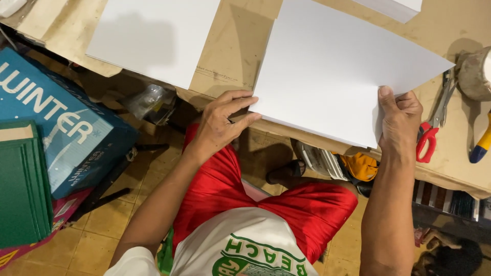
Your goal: The person cuts a stack of white paper sheets using red-handled scissors. They trim the edges of the stack, place it on the table, and then pick up another stack to continue cutting.
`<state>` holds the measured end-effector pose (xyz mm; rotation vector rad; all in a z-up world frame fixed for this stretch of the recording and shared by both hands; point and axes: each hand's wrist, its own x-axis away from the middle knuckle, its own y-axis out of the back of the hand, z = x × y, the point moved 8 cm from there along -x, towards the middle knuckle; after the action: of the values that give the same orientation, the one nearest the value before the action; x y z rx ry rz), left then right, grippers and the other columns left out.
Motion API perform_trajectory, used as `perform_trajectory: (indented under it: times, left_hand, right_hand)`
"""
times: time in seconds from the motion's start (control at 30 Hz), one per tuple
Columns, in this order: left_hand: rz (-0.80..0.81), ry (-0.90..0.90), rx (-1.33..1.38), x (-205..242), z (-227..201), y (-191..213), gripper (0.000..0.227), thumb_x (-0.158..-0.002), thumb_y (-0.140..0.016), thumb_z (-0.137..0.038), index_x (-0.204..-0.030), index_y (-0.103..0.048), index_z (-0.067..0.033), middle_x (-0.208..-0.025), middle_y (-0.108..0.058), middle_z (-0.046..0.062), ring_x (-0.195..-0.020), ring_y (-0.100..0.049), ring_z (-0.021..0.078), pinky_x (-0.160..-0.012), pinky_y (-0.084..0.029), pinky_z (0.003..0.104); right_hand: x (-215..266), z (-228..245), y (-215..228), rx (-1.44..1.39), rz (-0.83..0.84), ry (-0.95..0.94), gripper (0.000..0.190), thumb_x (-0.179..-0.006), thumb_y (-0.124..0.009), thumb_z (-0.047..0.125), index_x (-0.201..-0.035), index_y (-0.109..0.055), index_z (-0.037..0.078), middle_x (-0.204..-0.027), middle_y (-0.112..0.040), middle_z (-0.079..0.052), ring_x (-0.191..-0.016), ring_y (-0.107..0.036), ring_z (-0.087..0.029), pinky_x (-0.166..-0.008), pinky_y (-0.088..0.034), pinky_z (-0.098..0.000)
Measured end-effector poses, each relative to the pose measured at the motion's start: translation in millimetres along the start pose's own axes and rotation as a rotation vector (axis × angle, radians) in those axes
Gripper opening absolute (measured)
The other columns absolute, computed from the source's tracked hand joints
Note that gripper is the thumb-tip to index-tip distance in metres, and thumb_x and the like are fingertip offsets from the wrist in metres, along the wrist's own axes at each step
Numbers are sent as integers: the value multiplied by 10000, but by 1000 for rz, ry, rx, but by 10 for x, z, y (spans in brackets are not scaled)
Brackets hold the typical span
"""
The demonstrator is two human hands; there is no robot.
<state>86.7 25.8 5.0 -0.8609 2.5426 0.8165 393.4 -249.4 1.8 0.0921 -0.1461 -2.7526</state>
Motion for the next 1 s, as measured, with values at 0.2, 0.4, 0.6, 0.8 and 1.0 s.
perform_trajectory:
  times: [0.2, 0.4, 0.6, 0.8, 1.0]
  left_hand:
    - [-13, 0, 45, -5, 12, 24, 367, -908, -810, -248, -1206, -730, -51, -1238, -712, 152, -1100, -723, 252, -985, -629, 387]
    - [-35, -25, 13, -6, -21, 26, 359, -892, -831, -218, -1193, -739, -45, -1214, -730, 168, -1068, -741, 238, -970, -633, 345]
    - [12, -9, 123, -73, 4, 23, 266, -903, -857, -161, -1120, -781, -26, -1113, -751, 204, -1024, -739, 394, -878, -593, 454]
    - [0, -74, -97, -101, -268, 3, 285, -908, -895, -27, -1149, -779, 71, -1165, -747, 225, -1034, -727, 290, -1000, -565, 377]
    - [60, -34, -96, -146, -425, -7, 313, -930, -877, 0, -1203, -759, 95, -1208, -734, 277, -1083, -720, 318, -935, -597, 374]
  right_hand:
    - [-18, -9, -23, -4, 12, 11, 631, -1019, -868, 239, -732, -305, 245, -762, -400, 120, -750, -412, -26, -693, -416, -171]
    - [43, 87, -71, 67, -1, -26, 556, -1044, -834, 248, -745, -365, 245, -800, -459, 126, -789, -457, -22, -733, -455, -157]
    - [-33, 155, -76, 181, 93, 119, 245, -1073, -701, 97, -1299, -668, 9, -1018, -659, -73, -911, -657, -164, -817, -599, -365]
    - [181, 474, -36, 346, 170, -154, 608, -946, -739, 239, -1476, -517, 42, -998, -672, 6, -932, -679, -117, -896, -630, -227]
    - [158, 184, 59, 153, 162, -152, 341, -935, -771, 153, -1255, -657, 128, -823, -644, 85, -771, -629, -62, -842, -587, -263]
